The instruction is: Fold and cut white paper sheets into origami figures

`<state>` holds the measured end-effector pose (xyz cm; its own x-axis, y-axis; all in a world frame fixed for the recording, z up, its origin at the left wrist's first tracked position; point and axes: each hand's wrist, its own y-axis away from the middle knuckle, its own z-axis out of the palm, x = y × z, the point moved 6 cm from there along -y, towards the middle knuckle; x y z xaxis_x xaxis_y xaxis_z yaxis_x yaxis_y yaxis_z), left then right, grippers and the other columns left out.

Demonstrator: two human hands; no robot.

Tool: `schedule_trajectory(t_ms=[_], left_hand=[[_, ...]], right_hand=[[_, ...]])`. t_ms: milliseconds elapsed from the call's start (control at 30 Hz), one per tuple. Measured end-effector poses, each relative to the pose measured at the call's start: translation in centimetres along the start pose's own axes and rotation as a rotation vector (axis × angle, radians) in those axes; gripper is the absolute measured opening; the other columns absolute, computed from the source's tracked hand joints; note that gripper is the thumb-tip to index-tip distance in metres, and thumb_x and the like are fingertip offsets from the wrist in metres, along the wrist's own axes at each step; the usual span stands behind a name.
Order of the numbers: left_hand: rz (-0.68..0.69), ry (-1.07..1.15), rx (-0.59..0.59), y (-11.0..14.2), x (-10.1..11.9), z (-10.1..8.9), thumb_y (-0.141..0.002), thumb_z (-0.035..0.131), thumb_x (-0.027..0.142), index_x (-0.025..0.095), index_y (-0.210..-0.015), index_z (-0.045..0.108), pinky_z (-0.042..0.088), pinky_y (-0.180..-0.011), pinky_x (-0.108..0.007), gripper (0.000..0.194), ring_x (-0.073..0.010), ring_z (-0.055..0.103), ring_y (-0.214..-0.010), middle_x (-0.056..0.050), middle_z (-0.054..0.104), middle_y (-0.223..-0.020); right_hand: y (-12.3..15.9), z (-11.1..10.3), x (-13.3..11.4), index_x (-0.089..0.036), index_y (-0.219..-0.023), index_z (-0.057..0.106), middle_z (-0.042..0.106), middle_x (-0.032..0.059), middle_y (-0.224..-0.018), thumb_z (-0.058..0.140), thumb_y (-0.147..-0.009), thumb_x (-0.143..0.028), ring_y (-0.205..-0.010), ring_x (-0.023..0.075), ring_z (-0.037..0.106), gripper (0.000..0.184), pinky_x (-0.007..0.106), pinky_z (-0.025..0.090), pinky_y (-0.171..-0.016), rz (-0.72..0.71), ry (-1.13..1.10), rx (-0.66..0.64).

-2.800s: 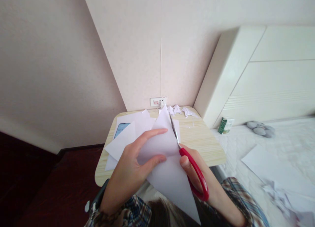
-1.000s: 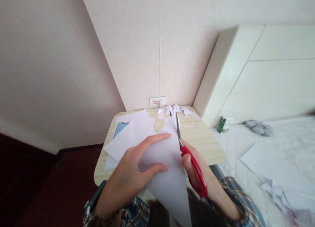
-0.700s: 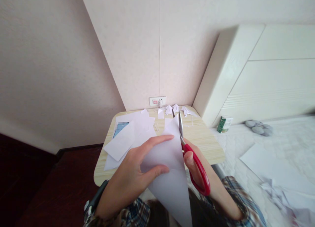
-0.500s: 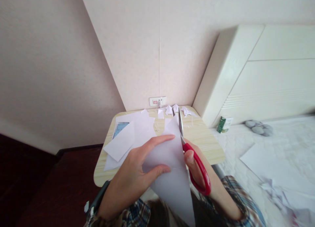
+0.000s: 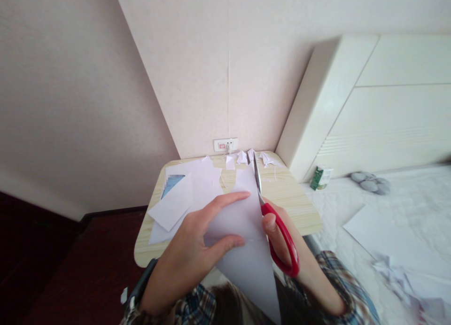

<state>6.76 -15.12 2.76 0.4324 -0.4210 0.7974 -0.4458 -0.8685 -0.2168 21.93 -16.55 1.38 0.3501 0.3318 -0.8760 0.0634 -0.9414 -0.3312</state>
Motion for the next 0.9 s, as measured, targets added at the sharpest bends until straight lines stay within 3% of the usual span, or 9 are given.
schedule_trajectory(t_ms=[333, 533, 667, 800, 900], left_hand=[[-0.026, -0.003, -0.004, 0.0, 0.2, 0.0, -0.082, 0.07, 0.022, 0.045, -0.127, 0.055, 0.049, -0.096, -0.025, 0.053, -0.017, 0.064, -0.113, 0.013, 0.066, -0.13], [-0.026, 0.012, 0.005, 0.0, -0.1, 0.0, -0.082, 0.071, 0.026, 0.042, -0.128, 0.057, 0.05, -0.095, -0.027, 0.05, -0.0195, 0.065, -0.112, 0.01, 0.067, -0.13], [-0.045, 0.029, -0.051, -0.2, -0.1, 0.6, -0.081, 0.071, 0.023, 0.039, -0.129, 0.058, 0.051, -0.094, -0.029, 0.052, -0.0211, 0.066, -0.109, 0.007, 0.068, -0.128], [-0.058, 0.028, -0.003, -0.4, -0.4, 0.3, -0.081, 0.069, 0.022, 0.038, -0.128, 0.058, 0.046, -0.101, -0.032, 0.051, -0.0215, 0.063, -0.115, 0.007, 0.067, -0.129], [-0.066, 0.028, 0.076, -0.2, -0.9, -0.6, -0.081, 0.069, 0.023, 0.038, -0.127, 0.058, 0.044, -0.103, -0.033, 0.049, -0.0226, 0.059, -0.121, 0.006, 0.065, -0.133]], right_hand=[[-0.3, 1.0, 1.5, -0.023, -0.069, 0.044, 0.048, -0.0023, -0.062, 0.032, -0.082, -0.083, -0.057, 0.0153, 0.047, 0.063, 0.027, 0.039, -0.05, 0.074, -0.156, -0.099], [-0.5, 1.0, 1.6, -0.023, -0.066, 0.042, 0.046, -0.003, -0.058, 0.034, -0.079, -0.085, -0.055, 0.0144, 0.044, 0.064, 0.026, 0.038, -0.047, 0.08, -0.165, -0.086], [-0.7, 0.7, 1.8, -0.023, -0.068, 0.046, 0.046, -0.0038, -0.054, 0.031, -0.08, -0.085, -0.047, 0.0127, 0.043, 0.065, 0.025, 0.037, -0.042, 0.098, -0.128, -0.035], [-1.7, 0.3, 4.2, -0.022, -0.07, 0.047, 0.047, -0.0051, -0.051, 0.02, -0.085, -0.082, -0.041, 0.0113, 0.047, 0.067, 0.024, 0.04, -0.04, 0.162, -0.023, -0.027], [-2.7, 0.2, 8.0, -0.015, -0.086, 0.06, 0.059, -0.0025, -0.066, 0.04, -0.098, -0.056, -0.051, 0.0109, 0.057, 0.047, 0.025, 0.049, -0.049, 0.27, 0.158, -0.059]])
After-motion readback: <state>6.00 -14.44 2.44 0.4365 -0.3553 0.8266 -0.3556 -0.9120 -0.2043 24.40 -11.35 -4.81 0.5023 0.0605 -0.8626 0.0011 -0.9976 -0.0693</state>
